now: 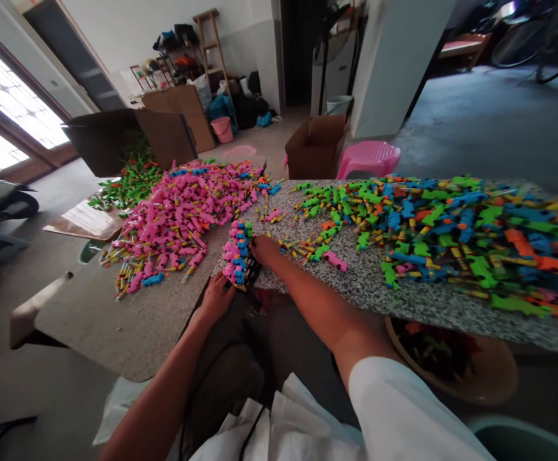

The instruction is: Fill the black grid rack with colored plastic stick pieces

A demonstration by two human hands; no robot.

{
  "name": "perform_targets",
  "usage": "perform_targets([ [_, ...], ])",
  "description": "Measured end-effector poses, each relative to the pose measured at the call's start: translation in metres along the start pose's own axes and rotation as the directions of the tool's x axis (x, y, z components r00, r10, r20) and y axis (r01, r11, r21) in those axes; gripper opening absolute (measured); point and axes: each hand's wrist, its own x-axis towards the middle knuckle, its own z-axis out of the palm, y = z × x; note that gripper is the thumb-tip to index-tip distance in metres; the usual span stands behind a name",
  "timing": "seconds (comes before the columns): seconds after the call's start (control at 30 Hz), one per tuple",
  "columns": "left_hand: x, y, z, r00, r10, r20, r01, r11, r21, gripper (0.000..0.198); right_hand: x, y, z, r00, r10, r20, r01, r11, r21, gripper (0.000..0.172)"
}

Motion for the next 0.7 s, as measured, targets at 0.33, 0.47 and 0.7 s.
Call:
perform_targets([
  [0.33,0.0,-0.003,0.003,0.999,0.021,-0.028,-0.021,1.0,0.023,0.029,-0.01,0.016,-0.045,0.999,0.008,0.036,-0.008,1.0,0.002,0.034],
  [0.47,0.0,-0.003,0.007,0.999,0.027,-0.044,-0.026,0.999,0.04,0.03,-0.031,0.081,-0.086,0.931,0.32,-0.176,-0.342,0.932,-0.119,0.042],
  [0.7,0.0,-0.003,0.009,0.998,0.019,-0.052,-0.016,0.999,0.042,0.029,-0.051,0.13,-0.106,0.832,0.547,-0.092,-0.551,0.797,-0.248,0.052],
])
